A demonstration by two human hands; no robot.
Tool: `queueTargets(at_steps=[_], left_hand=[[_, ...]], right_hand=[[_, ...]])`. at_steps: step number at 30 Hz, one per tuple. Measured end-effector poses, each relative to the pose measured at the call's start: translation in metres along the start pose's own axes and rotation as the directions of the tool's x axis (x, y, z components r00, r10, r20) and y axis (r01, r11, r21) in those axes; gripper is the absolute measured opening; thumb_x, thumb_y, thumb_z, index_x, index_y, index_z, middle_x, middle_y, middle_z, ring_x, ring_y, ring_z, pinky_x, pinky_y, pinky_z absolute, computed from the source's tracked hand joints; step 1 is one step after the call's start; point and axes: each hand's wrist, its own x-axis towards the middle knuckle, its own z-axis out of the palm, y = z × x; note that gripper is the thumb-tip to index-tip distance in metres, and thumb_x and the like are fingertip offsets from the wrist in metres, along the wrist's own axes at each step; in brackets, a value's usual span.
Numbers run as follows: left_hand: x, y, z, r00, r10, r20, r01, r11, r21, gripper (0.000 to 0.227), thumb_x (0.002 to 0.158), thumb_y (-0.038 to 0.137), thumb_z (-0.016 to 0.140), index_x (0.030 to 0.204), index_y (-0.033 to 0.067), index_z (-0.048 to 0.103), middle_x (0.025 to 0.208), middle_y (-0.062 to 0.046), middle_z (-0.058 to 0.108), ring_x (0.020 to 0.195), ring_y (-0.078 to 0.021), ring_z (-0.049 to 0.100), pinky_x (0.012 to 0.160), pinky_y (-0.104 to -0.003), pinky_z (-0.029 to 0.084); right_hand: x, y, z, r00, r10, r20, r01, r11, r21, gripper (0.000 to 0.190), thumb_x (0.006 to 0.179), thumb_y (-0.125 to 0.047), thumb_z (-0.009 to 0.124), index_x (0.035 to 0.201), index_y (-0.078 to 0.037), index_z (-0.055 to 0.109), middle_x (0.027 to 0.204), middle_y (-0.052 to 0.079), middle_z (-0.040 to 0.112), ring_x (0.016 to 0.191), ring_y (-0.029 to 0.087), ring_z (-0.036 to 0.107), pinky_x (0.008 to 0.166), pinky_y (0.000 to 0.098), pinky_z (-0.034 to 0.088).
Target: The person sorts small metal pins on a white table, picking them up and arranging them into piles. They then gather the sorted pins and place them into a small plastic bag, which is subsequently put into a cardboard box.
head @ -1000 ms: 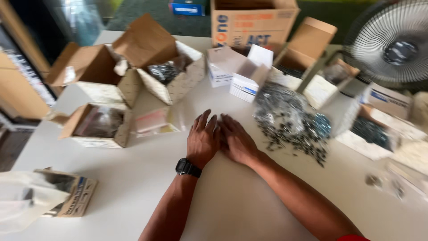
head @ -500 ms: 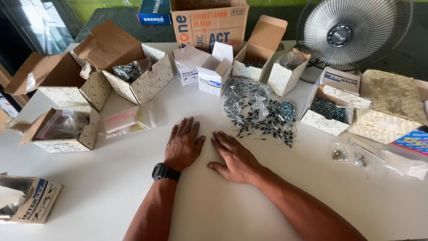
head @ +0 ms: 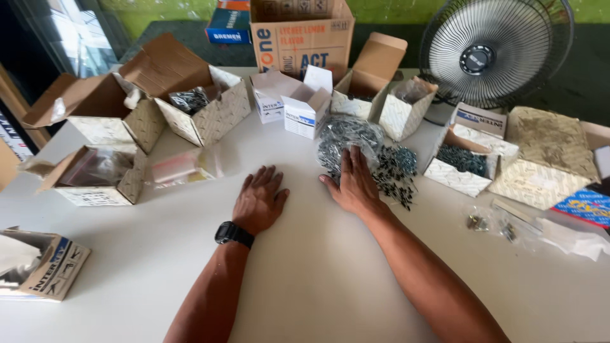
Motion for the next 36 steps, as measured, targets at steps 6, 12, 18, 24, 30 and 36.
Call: queueTargets(at_steps=[6,12,18,24,30,36], left_hand=[[0.001,-0.002,0.003,1.000,-0.017,-0.011,0.017,1.000,-0.001,0.050,0.099,0.046,0.055,0.136,0.0150,0.066,0.145,-0.013,0.060,0.140,-0.0357,0.051,0.116,-0.055,0.037],[0.002,0.006,-0.009,0.997,-0.064,0.036,0.066,0.996,-0.062,0.049,0.099,0.040,0.055,0.139,0.0134,0.064,0.147,-0.014,0.058,0.142,-0.0372,0.048,0.118,-0.056,0.034],[0.004,0.005,-0.007,0.996,-0.066,0.065,0.071,0.994,-0.081,0.050,0.100,0.039,0.053,0.141,0.0131,0.062,0.149,-0.014,0.055,0.144,-0.0367,0.045,0.120,-0.057,0.031],[0.003,0.008,-0.015,0.990,-0.079,0.113,0.088,0.993,-0.074,0.051,0.101,0.040,0.050,0.143,0.0135,0.060,0.152,-0.014,0.053,0.147,-0.0360,0.043,0.122,-0.056,0.028],[0.003,0.005,-0.009,0.991,-0.078,0.106,0.084,0.995,-0.051,0.051,0.101,0.041,0.050,0.144,0.0148,0.060,0.152,-0.013,0.053,0.147,-0.0347,0.043,0.123,-0.056,0.028],[0.003,0.004,-0.006,0.989,-0.089,0.122,0.096,0.994,-0.056,0.052,0.102,0.042,0.048,0.145,0.0157,0.058,0.154,-0.012,0.052,0.148,-0.0341,0.042,0.124,-0.055,0.026]], right_hand=[[0.054,-0.033,-0.050,0.881,0.210,0.425,-0.164,0.976,-0.143,0.113,0.084,-0.093,0.032,0.135,0.006,0.054,0.130,0.033,0.062,0.127,0.047,0.060,0.108,0.0579,0.044],[0.072,-0.075,-0.106,0.779,0.319,0.540,-0.311,0.944,-0.109,0.120,0.082,-0.093,0.031,0.168,-0.018,-0.007,0.172,0.022,0.013,0.156,0.042,0.024,0.118,0.0606,0.031],[0.083,-0.034,-0.051,0.808,0.312,0.499,-0.270,0.950,-0.158,0.124,0.077,-0.098,0.034,0.168,-0.021,0.000,0.174,0.016,-0.003,0.160,0.038,0.001,0.121,0.0586,0.030],[0.053,-0.094,-0.120,0.745,0.292,0.600,-0.229,0.957,-0.181,0.119,0.086,-0.091,0.025,0.163,-0.001,0.015,0.166,0.025,0.029,0.154,0.039,0.030,0.125,0.0558,0.026],[0.032,-0.077,-0.098,0.813,0.214,0.541,-0.151,0.976,-0.160,0.116,0.091,-0.088,0.022,0.161,0.005,0.023,0.163,0.031,0.028,0.152,0.045,0.030,0.121,0.0567,0.030],[0.011,-0.045,-0.047,0.857,0.171,0.486,-0.117,0.983,-0.139,0.114,0.096,-0.085,0.016,0.159,0.009,0.021,0.166,0.034,0.018,0.156,0.046,0.018,0.128,0.0537,0.015]])
